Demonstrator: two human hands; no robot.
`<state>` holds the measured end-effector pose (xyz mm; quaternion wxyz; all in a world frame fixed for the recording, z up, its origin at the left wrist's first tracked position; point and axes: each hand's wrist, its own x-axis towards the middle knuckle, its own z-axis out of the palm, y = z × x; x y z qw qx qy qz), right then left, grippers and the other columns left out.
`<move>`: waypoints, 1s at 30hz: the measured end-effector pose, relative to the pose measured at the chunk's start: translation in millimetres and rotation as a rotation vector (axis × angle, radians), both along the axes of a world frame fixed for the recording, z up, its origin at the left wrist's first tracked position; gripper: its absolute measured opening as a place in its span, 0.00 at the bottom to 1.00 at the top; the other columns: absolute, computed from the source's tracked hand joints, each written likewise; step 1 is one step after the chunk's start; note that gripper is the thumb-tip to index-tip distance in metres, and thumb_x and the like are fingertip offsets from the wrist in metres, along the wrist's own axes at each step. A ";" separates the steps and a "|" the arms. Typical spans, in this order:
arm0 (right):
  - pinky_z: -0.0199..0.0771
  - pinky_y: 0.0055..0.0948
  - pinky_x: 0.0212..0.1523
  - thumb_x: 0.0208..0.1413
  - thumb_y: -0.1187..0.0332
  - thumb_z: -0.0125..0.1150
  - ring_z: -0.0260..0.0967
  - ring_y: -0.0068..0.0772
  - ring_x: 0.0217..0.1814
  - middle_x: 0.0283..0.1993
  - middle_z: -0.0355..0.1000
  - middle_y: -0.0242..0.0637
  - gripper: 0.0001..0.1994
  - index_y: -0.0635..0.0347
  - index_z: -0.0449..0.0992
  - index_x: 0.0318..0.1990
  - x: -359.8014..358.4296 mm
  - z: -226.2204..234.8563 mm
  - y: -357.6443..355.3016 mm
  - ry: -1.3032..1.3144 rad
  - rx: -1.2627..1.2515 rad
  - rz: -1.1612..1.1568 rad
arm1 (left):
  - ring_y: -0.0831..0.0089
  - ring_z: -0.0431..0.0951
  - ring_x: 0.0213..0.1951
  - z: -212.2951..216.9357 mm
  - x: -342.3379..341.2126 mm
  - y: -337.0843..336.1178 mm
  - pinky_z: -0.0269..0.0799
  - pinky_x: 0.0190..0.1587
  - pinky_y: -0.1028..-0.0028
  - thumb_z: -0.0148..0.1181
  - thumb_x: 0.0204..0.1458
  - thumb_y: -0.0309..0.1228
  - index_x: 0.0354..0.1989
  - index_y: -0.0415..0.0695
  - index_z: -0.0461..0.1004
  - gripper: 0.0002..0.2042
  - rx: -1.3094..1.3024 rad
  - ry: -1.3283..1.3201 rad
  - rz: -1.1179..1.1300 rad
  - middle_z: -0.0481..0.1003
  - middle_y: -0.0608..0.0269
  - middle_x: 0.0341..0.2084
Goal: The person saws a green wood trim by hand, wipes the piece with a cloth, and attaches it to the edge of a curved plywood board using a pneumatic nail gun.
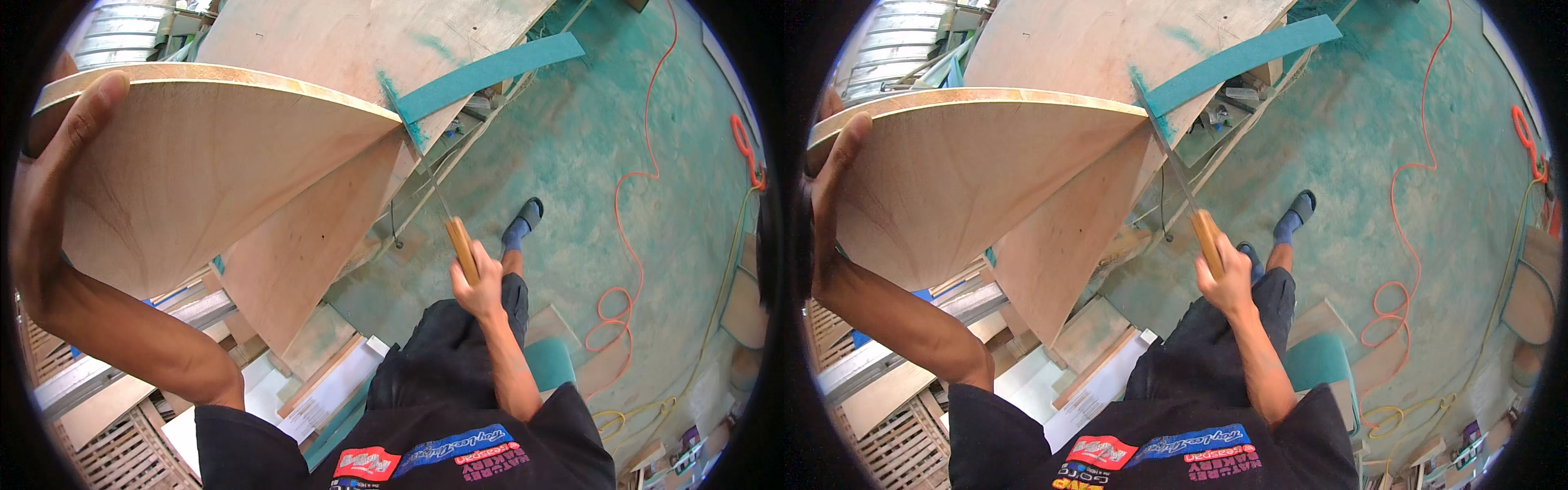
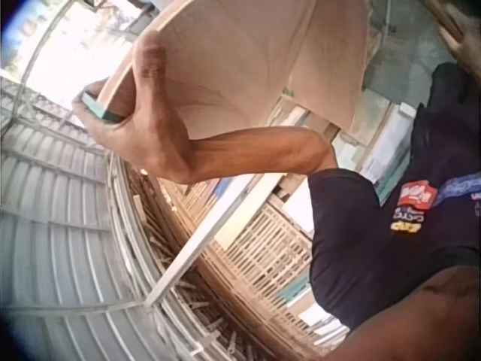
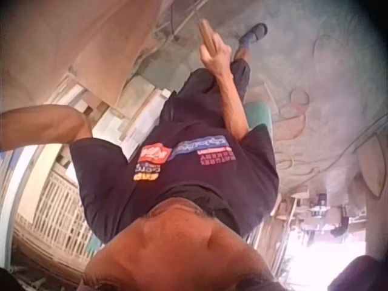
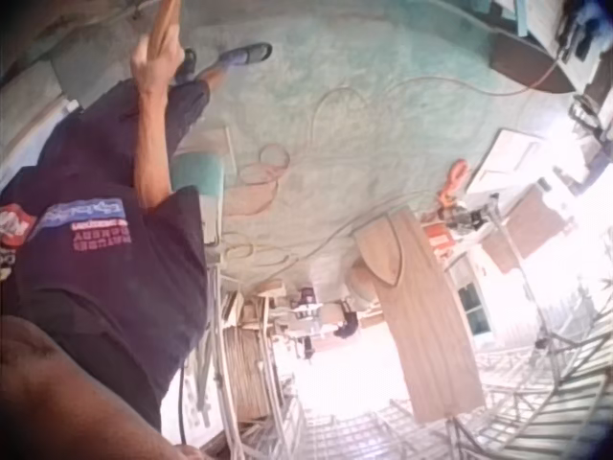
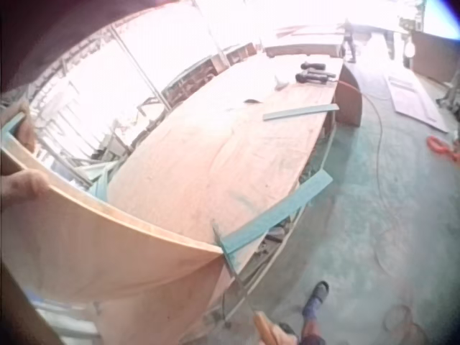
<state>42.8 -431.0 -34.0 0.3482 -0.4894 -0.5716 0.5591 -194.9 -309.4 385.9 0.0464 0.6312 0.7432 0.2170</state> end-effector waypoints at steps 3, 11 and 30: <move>0.66 0.30 0.25 0.54 0.75 0.63 0.67 0.31 0.20 0.20 0.66 0.39 0.06 0.64 0.70 0.33 26.2 12.4 -18.5 -0.036 0.010 0.033 | 0.71 0.81 0.29 3.8 -13.0 3.1 0.79 0.36 0.75 0.85 0.41 0.40 0.42 0.40 0.70 0.29 -0.028 0.155 -0.005 0.80 0.56 0.28; 0.67 0.31 0.26 0.53 0.77 0.62 0.67 0.32 0.20 0.21 0.66 0.44 0.05 0.65 0.71 0.34 -7.3 1.7 4.6 -0.014 0.010 -0.011 | 0.72 0.80 0.30 5.2 -7.9 3.4 0.77 0.36 0.76 0.86 0.40 0.42 0.40 0.41 0.70 0.29 -0.034 0.138 0.010 0.79 0.57 0.27; 0.68 0.32 0.27 0.54 0.75 0.63 0.69 0.37 0.21 0.22 0.66 0.46 0.07 0.65 0.70 0.35 -20.6 -9.1 20.0 -0.045 0.040 -0.001 | 0.70 0.80 0.31 3.5 12.9 9.2 0.76 0.40 0.73 0.85 0.41 0.40 0.38 0.41 0.70 0.27 -0.044 0.023 0.156 0.80 0.57 0.28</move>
